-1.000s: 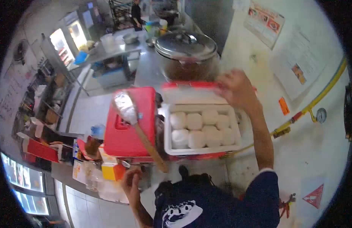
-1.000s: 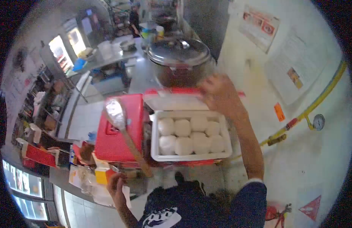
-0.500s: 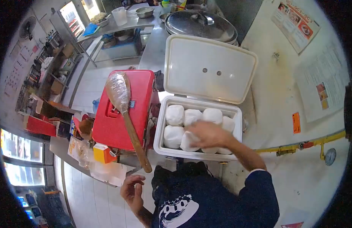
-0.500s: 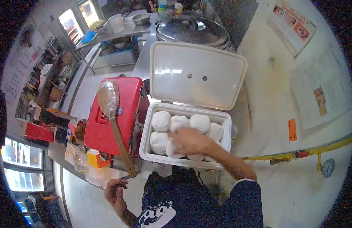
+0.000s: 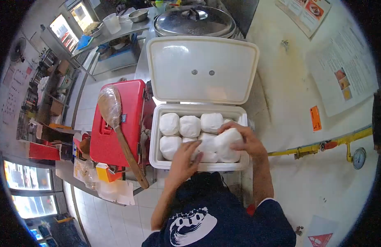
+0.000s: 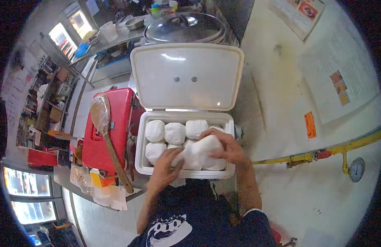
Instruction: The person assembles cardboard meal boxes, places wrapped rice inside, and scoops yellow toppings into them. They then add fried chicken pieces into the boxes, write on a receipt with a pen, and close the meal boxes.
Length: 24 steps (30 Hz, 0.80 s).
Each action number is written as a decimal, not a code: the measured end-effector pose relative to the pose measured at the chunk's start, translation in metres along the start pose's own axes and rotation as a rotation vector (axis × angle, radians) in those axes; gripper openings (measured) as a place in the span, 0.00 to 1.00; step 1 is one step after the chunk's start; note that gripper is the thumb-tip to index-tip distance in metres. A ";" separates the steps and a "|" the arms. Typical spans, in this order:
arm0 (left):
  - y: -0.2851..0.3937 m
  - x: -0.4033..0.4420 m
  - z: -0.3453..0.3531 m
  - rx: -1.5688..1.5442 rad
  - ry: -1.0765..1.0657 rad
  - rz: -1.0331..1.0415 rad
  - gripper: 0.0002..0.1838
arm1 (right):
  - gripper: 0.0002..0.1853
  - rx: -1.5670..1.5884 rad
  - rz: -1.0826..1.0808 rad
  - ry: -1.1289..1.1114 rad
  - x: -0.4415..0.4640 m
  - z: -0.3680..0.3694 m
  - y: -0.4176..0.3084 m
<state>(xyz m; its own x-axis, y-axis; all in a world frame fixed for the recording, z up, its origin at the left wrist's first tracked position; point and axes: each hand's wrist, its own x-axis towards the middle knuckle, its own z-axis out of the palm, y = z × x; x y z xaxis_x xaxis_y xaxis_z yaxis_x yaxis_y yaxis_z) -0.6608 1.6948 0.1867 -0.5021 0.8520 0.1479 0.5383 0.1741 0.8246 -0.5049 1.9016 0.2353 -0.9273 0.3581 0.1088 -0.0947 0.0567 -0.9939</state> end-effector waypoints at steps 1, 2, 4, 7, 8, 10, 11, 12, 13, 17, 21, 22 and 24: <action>-0.001 0.010 0.016 0.114 -0.037 0.122 0.23 | 0.31 -0.003 -0.003 -0.005 -0.013 -0.009 0.007; 0.001 0.016 0.027 0.228 -0.070 0.242 0.25 | 0.33 0.181 0.078 0.172 -0.033 -0.016 0.017; 0.013 0.019 0.034 0.267 -0.182 0.134 0.26 | 0.35 0.361 0.157 0.330 -0.058 -0.024 0.036; 0.006 0.011 0.037 0.302 -0.361 0.065 0.24 | 0.34 0.727 0.090 0.660 -0.069 -0.038 0.058; 0.004 0.006 0.035 0.260 -0.348 0.105 0.23 | 0.33 0.744 0.065 0.564 -0.068 -0.045 0.062; -0.003 0.004 0.036 0.200 -0.339 0.153 0.20 | 0.32 0.755 0.032 0.455 -0.057 -0.050 0.058; -0.010 0.007 0.038 0.206 -0.325 0.157 0.20 | 0.33 0.618 0.047 0.576 -0.047 -0.046 0.050; -0.017 0.011 0.041 0.180 -0.376 0.171 0.19 | 0.34 0.479 0.060 0.695 -0.039 -0.044 0.040; -0.020 0.012 0.042 0.155 -0.427 0.187 0.19 | 0.34 0.476 0.050 0.685 -0.029 -0.045 0.027; 0.006 0.008 0.013 0.116 -0.335 0.250 0.21 | 0.39 -0.216 -0.046 0.453 0.044 -0.067 -0.051; 0.036 -0.014 -0.050 -0.189 -0.118 0.173 0.19 | 0.40 -0.869 -0.408 0.318 0.152 -0.094 -0.087; 0.038 -0.023 -0.065 -0.360 -0.067 0.105 0.14 | 0.41 -0.998 -0.524 0.289 0.183 -0.106 -0.083; 0.039 -0.043 -0.088 -0.524 0.016 0.039 0.12 | 0.36 -1.123 -0.158 0.017 0.231 -0.102 -0.092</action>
<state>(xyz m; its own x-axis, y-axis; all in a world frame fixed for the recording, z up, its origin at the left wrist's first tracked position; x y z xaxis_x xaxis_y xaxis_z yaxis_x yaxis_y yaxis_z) -0.6779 1.6219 0.2607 -0.5007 0.8448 0.1888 0.1484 -0.1311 0.9802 -0.6731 2.0741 0.3538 -0.9279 0.2848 0.2405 0.1761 0.9036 -0.3905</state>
